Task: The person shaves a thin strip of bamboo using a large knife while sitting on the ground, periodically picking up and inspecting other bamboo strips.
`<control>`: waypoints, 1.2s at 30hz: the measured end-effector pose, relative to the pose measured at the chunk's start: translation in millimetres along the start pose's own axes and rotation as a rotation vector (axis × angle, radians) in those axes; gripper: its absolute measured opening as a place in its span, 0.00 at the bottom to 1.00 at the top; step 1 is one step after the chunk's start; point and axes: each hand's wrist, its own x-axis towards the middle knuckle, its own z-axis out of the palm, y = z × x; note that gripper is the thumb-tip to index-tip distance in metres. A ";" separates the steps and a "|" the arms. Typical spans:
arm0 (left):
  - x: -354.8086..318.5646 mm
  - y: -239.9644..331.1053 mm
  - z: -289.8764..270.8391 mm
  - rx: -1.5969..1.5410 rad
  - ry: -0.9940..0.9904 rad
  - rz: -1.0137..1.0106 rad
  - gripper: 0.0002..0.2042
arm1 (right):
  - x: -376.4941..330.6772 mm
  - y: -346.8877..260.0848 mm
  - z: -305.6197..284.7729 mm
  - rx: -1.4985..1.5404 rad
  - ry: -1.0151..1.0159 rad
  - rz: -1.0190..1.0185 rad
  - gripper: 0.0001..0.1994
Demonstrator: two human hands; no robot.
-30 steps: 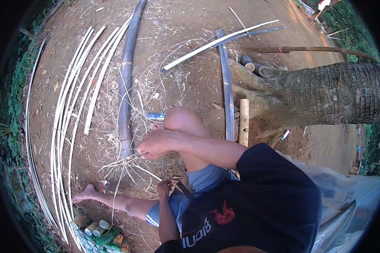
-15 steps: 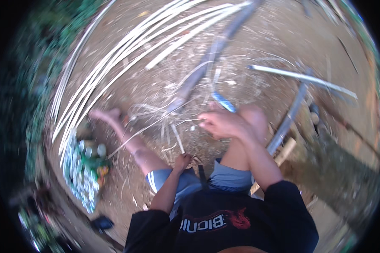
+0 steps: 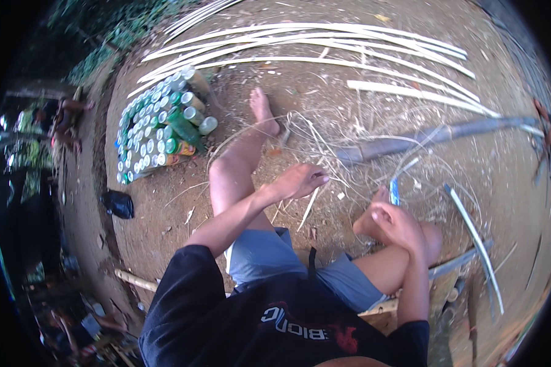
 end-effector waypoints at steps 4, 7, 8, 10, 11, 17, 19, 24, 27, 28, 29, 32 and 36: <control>32.3 -19.7 -66.4 0.085 0.178 0.083 0.14 | 41.7 -6.5 -19.3 -0.136 -0.312 -0.151 0.16; 45.7 -55.8 -80.4 0.052 0.350 0.017 0.13 | 117.9 -11.0 -43.5 -0.307 -0.473 -0.101 0.16; 48.9 -70.8 -75.6 0.031 0.410 0.005 0.13 | 148.3 -10.1 -53.7 -0.341 -0.499 -0.038 0.16; 53.0 -85.9 -73.6 0.122 0.043 -0.330 0.15 | 235.5 28.4 -68.1 -0.428 -0.368 -0.177 0.14; 47.7 -85.9 -76.0 0.124 -0.021 -0.226 0.17 | 284.8 36.8 -76.4 -0.522 -0.324 -0.083 0.12; 31.6 -63.3 -92.7 -0.153 -0.079 0.055 0.21 | 568.7 117.6 -85.1 -0.603 0.213 -0.011 0.11; 41.2 -78.8 -97.7 -0.191 -0.177 0.017 0.22 | 632.5 117.5 -78.7 -0.613 0.338 -0.056 0.15; 44.7 -91.4 -112.5 -0.167 -0.134 -0.101 0.24 | 721.1 117.2 -52.4 -0.827 0.509 -0.144 0.30; 49.3 -95.3 -115.9 -0.220 -0.131 -0.108 0.25 | 731.8 115.6 -34.4 -0.867 0.545 -0.120 0.27; 50.5 -94.6 -116.8 -0.229 -0.125 -0.110 0.25 | 729.9 114.9 -38.0 -0.869 0.543 -0.113 0.26; 51.1 -95.8 -118.7 -0.236 -0.121 -0.110 0.25 | 730.0 116.3 -41.3 -0.870 0.553 -0.105 0.26; 50.3 -92.0 -118.4 -0.236 -0.124 -0.118 0.25 | 735.6 142.3 -55.5 -0.821 0.637 -0.352 0.21; 46.6 -96.5 -106.8 -0.282 -0.074 -0.059 0.23 | 693.8 85.8 -99.5 -0.695 0.535 -0.363 0.18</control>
